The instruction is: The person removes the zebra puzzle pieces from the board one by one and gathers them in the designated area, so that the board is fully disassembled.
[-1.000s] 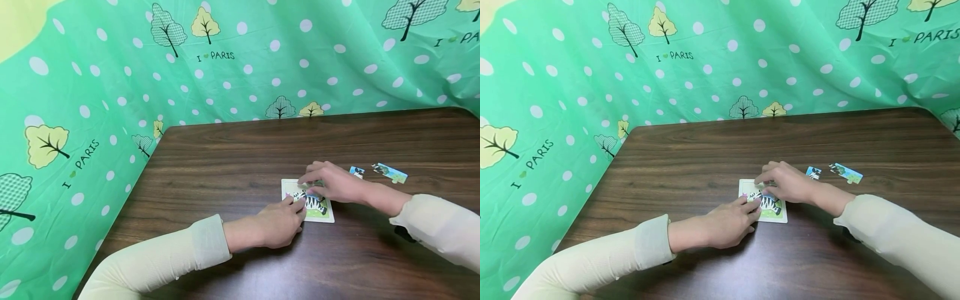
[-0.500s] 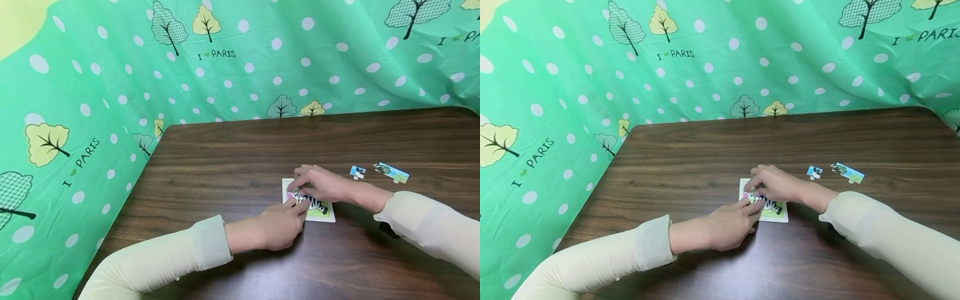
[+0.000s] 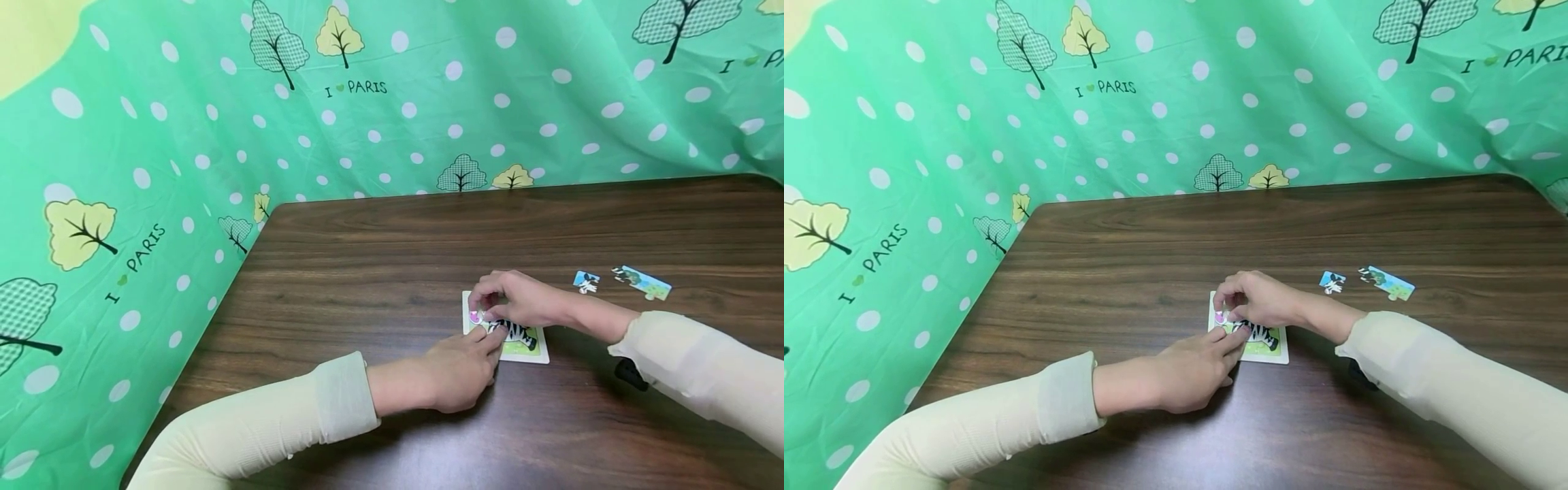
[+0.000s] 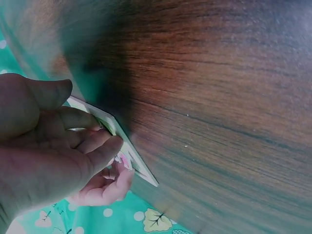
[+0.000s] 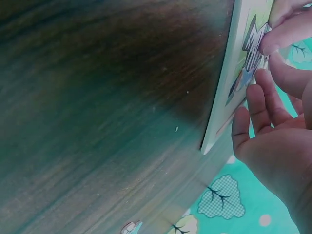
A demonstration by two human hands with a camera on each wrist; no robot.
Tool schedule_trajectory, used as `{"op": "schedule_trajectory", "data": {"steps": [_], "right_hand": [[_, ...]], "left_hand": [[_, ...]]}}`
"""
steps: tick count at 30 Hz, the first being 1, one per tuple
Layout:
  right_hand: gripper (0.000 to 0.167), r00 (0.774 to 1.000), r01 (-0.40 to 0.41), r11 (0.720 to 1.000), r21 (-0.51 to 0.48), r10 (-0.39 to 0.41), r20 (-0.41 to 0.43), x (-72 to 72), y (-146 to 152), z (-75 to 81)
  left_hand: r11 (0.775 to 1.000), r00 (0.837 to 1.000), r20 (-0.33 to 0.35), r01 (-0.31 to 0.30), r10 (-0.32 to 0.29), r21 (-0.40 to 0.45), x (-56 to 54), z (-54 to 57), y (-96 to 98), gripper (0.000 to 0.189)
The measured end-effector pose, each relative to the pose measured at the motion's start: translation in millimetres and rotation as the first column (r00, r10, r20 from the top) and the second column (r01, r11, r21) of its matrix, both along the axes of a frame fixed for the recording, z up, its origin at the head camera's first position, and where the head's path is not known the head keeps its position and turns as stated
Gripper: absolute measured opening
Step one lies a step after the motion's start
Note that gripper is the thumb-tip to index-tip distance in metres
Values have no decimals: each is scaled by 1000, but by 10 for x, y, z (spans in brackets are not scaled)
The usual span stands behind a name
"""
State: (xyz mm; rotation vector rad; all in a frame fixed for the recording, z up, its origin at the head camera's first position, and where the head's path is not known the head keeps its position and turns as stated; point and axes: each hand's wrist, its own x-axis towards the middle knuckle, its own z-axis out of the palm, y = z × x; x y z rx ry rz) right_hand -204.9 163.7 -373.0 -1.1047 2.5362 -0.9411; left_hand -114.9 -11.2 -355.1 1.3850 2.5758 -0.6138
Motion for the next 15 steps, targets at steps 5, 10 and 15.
{"op": "schedule_trajectory", "data": {"steps": [5, 10, 15], "right_hand": [[29, 999, -1, 1000, -10, 1, 53, -8, -10, -8], [33, 998, -23, 1000, -9, 24, 60, -4, -2, -2], [40, 998, -50, 999, 12, 49, 42, -2, 11, 18]], "left_hand": [[1000, 1000, 1, 7, -7, 13, -5, 1, -7, 54], [1000, 1000, 7, 8, -8, 6, -3, 2, -3, 55], [1000, 1000, 20, -6, 6, -12, 0, 2, 1, 58]]}}
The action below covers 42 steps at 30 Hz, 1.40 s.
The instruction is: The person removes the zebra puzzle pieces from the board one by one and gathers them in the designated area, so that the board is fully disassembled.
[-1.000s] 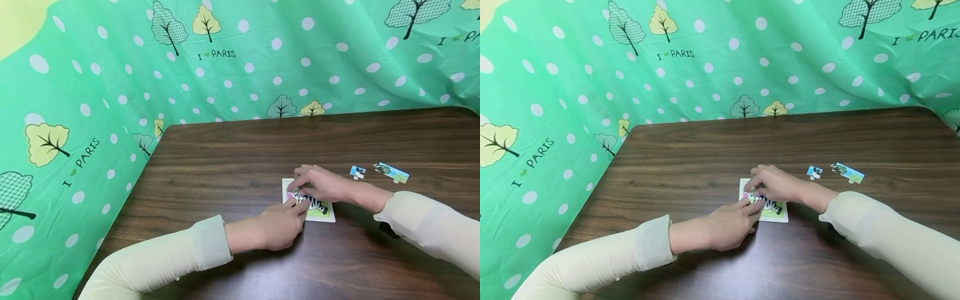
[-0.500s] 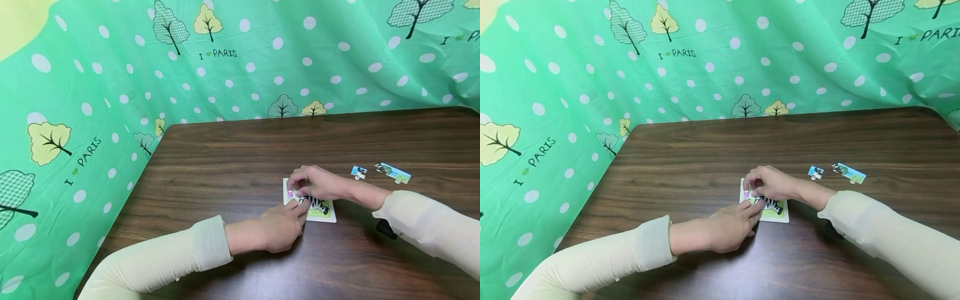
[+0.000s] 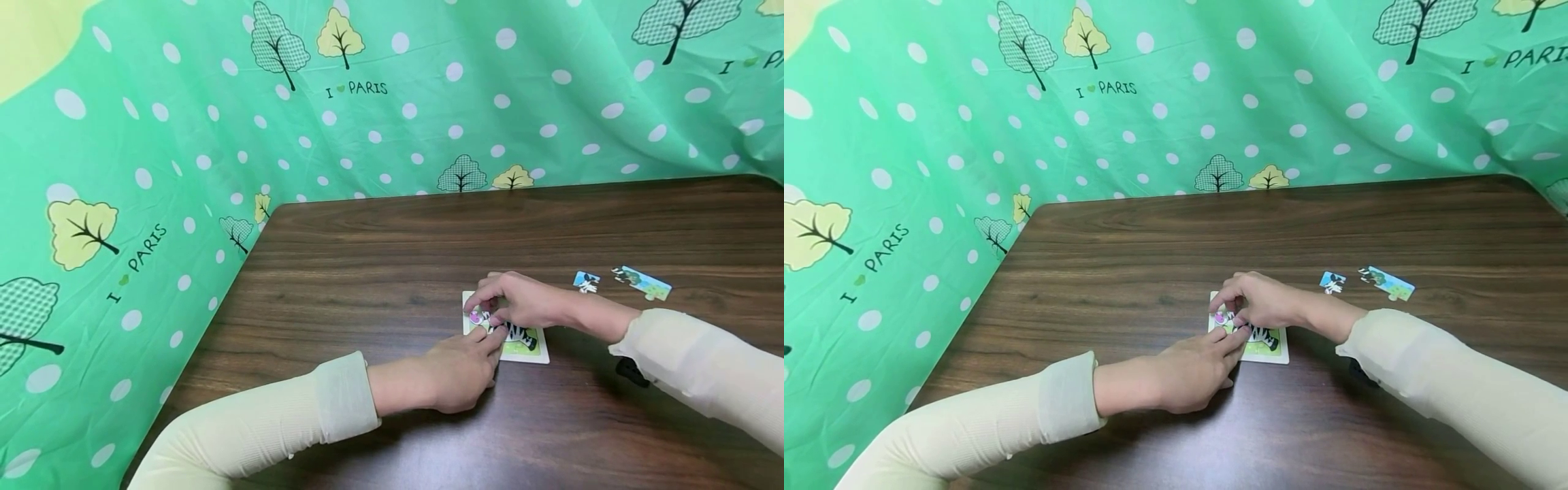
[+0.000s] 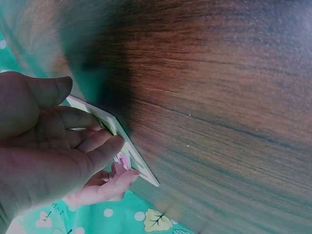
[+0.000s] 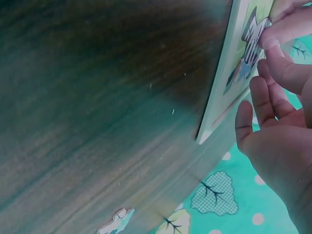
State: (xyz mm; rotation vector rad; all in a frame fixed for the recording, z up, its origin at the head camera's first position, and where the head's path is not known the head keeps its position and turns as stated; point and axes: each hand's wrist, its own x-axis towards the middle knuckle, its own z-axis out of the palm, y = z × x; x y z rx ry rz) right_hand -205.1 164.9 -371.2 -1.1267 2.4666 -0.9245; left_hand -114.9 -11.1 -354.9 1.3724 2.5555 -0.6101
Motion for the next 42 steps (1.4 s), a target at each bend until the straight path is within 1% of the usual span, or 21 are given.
{"op": "schedule_trajectory", "data": {"steps": [5, 11, 18, 21, 27, 33, 37, 39, 42], "right_hand": [[44, 1000, -23, 1000, 10, 23, -17, -7, -4, 11], [43, 999, -20, 1000, 0, 20, -27, -20, -1, 4], [45, 998, -8, 1000, -12, 8, -55, -17, 2, -13], [45, 998, -12, 1000, -9, 11, -67, -11, 9, -17], [44, 997, -28, 999, 27, 30, -72, -9, 4, -9], [47, 995, -56, 994, 97, 64, -82, -12, -15, 35], [49, 989, -81, 988, 128, 95, -109, 1, -28, 59], [47, 984, -89, 986, 140, 109, -140, 12, -33, 63], [44, 970, -102, 981, 162, 134, -203, 34, -37, 68]], "left_hand": [[1000, 1000, 16, -12, 12, -4, -1, -11, 6, 59], [1000, 1000, 16, -14, 14, -16, -5, -15, 9, 59], [1000, 1000, -20, 22, -22, -7, -10, -18, 8, 59], [1000, 999, -27, 27, -27, -7, -9, -24, 6, 59], [1000, 1000, -10, 15, -15, -9, -4, -26, 6, 58], [1000, 1000, 5, 16, -16, -4, 5, -33, -16, 61], [999, 999, 20, 36, -36, 1, -4, -28, -41, 66], [999, 999, 25, 44, -44, 4, -11, -25, -50, 67], [999, 998, 52, 36, -37, 19, -21, -23, -60, 66]]}}
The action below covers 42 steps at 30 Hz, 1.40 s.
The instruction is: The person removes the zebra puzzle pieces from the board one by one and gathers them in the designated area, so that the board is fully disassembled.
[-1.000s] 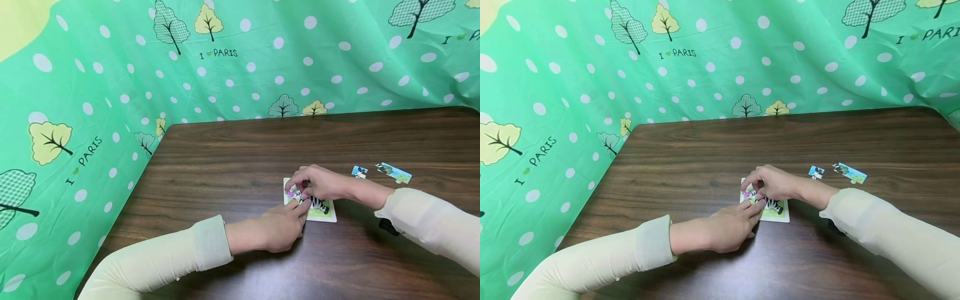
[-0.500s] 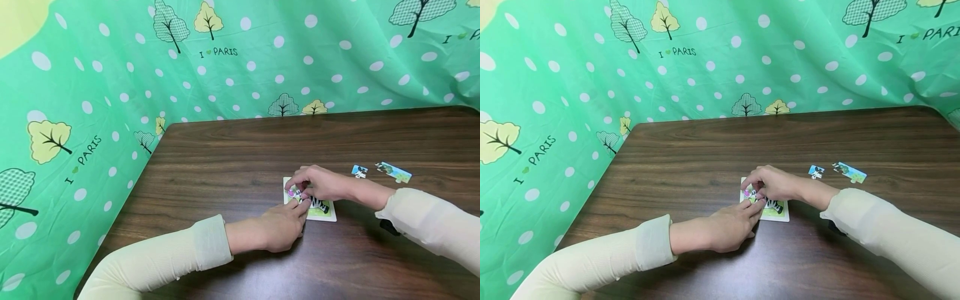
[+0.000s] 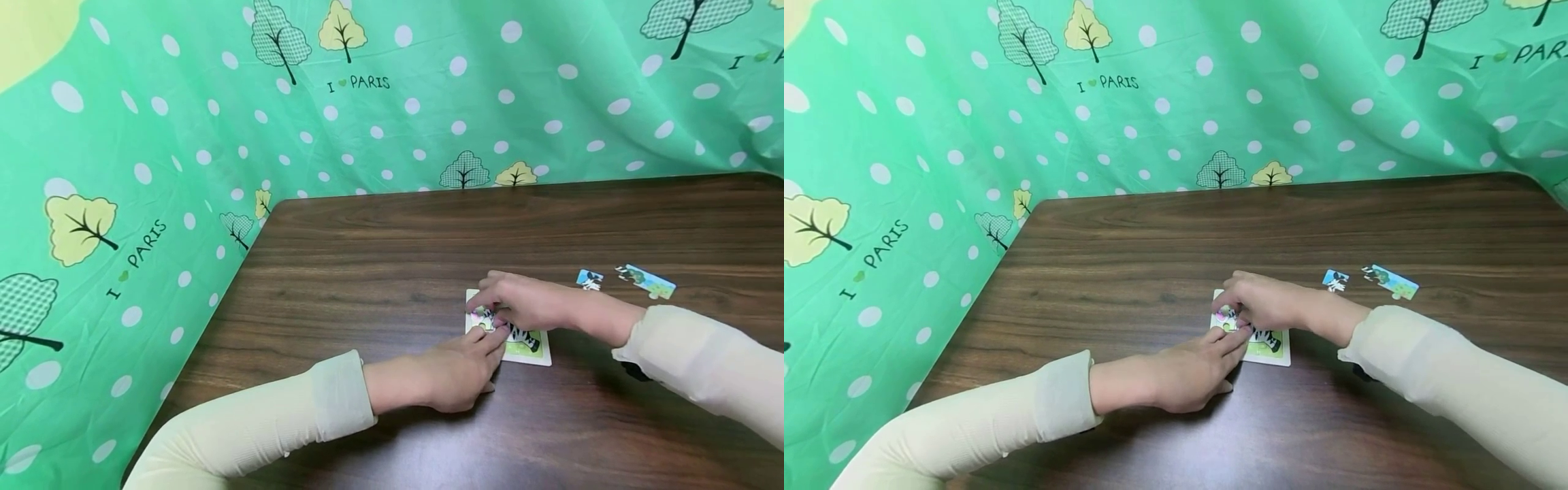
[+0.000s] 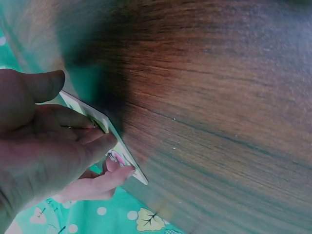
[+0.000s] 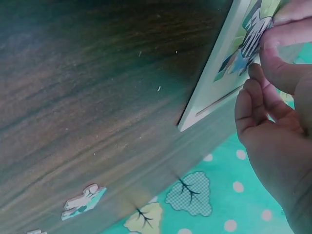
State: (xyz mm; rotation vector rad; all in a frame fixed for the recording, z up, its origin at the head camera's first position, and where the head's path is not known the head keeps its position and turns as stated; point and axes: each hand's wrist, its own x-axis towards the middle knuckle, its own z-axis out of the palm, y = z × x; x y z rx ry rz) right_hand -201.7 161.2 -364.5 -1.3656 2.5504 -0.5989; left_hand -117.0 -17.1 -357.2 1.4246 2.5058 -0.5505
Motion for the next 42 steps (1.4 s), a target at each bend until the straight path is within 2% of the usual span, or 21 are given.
{"op": "schedule_trajectory", "data": {"steps": [5, 10, 15, 20, 25, 29, 33, 37, 42], "right_hand": [[39, 994, -32, 999, 38, 36, -102, 46, 9, 29], [37, 991, -34, 997, 71, 43, -129, 70, 27, 54], [38, 995, 15, 999, 40, -11, -97, 79, 130, 76], [40, 991, 96, 994, -43, -99, -94, 74, 390, 92], [41, 967, 173, 982, -71, -183, -177, 115, 752, 91], [43, 945, 211, 975, -65, -221, -241, 174, 1032, 31], [45, 929, 195, 979, -65, -205, -309, 219, 1200, -57], [47, 907, 167, 985, -45, -172, -384, 251, 1262, -123], [47, 881, 153, 988, -31, -151, -449, 279, 1286, -153]], "left_hand": [[1000, 999, 35, -17, 17, 0, 7, 13, 1, 63], [1000, 999, 22, -24, 24, -18, 26, 11, 14, 64], [1000, 1000, 9, -24, 24, -17, 31, -5, 22, 65], [999, 998, 48, -30, 29, 23, 16, -4, -6, 68], [998, 995, 98, -40, 34, 51, 14, 1, -39, 68], [998, 995, 96, -41, 36, 51, 22, 8, -40, 67], [996, 994, 93, -70, 64, 57, 31, 8, -41, 63], [987, 990, 108, -107, 95, 116, 39, -5, -52, 57], [984, 992, 91, -105, 92, 145, 57, -19, -57, 55]]}}
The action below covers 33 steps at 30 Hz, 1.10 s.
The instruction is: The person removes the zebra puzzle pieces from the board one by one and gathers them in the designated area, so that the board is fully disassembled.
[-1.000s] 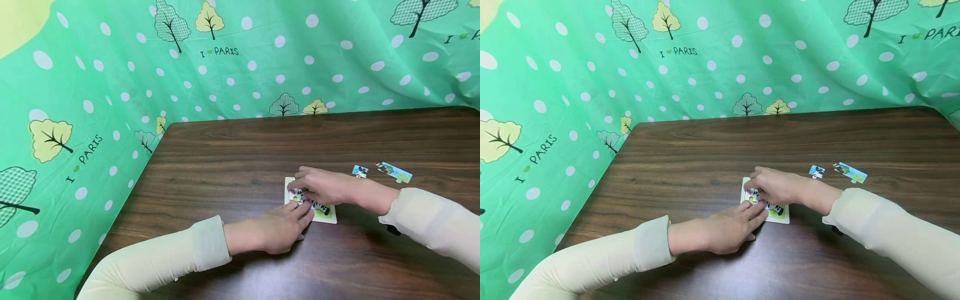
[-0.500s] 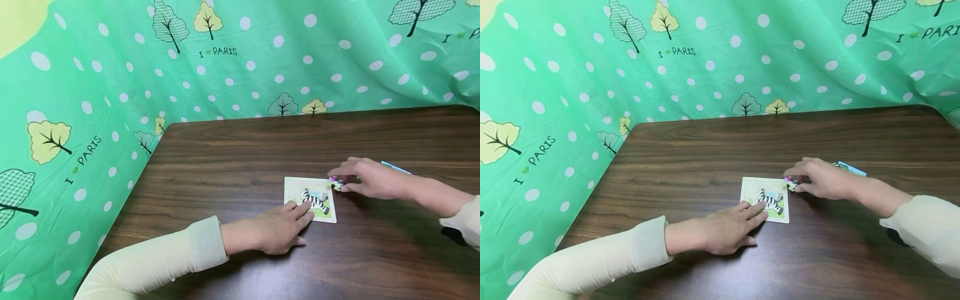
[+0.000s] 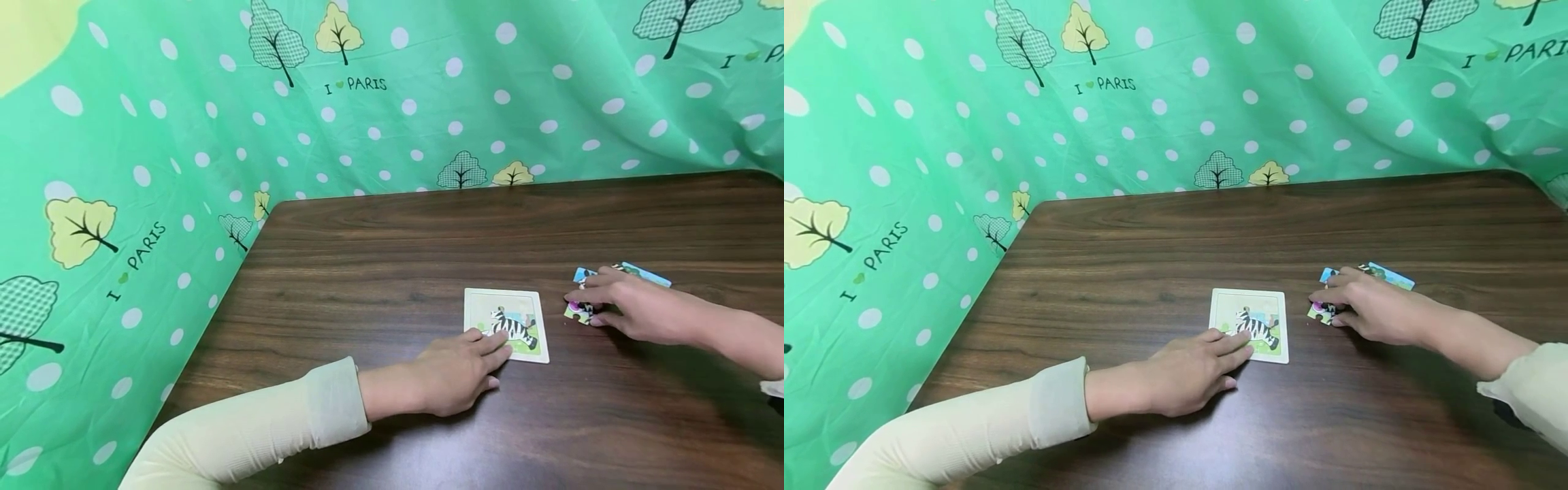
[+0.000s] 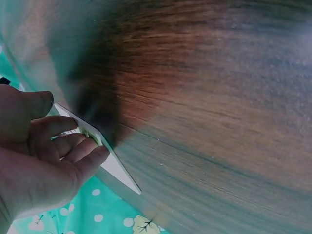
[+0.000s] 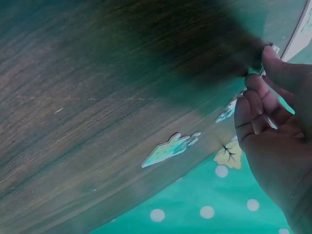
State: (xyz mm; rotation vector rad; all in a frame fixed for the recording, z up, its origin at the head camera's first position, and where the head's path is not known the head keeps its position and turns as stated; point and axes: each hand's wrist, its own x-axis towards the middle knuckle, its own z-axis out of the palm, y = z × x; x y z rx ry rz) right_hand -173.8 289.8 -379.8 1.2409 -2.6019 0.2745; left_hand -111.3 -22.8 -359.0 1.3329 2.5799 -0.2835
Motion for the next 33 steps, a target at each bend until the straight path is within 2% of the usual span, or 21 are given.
{"op": "schedule_trajectory", "data": {"steps": [9, 14, 17, 20, 24, 29, 33], "right_hand": [[48, 999, 35, 997, 69, -35, -2, -23, -36, 21], [49, 1000, 2, 1000, 30, -2, 6, -43, -119, 63], [46, 998, 27, 999, -43, -24, 61, -33, -261, 110], [41, 987, 62, 993, -104, -46, 156, -22, -471, 133], [38, 968, 44, 991, -126, -11, 251, -13, -765, 110], [41, 959, 21, 997, -80, 2, 283, -2, -988, 72], [36, 954, 49, 996, -77, -24, 300, -22, -1057, 64]], "left_hand": [[999, 998, 27, -49, 50, -22, 34, 15, -16, 57], [996, 998, 26, -60, 61, -59, 45, 12, -13, 60], [995, 998, 16, -56, 58, -77, 49, 10, -10, 60], [994, 999, 7, -53, 54, -96, 52, 6, -6, 60], [991, 999, -4, -41, 41, -126, 54, -4, 10, 60], [990, 999, -36, -7, 2, -141, 63, -10, 31, 60], [989, 998, -57, 1, -9, -145, 69, -6, 28, 61]]}}
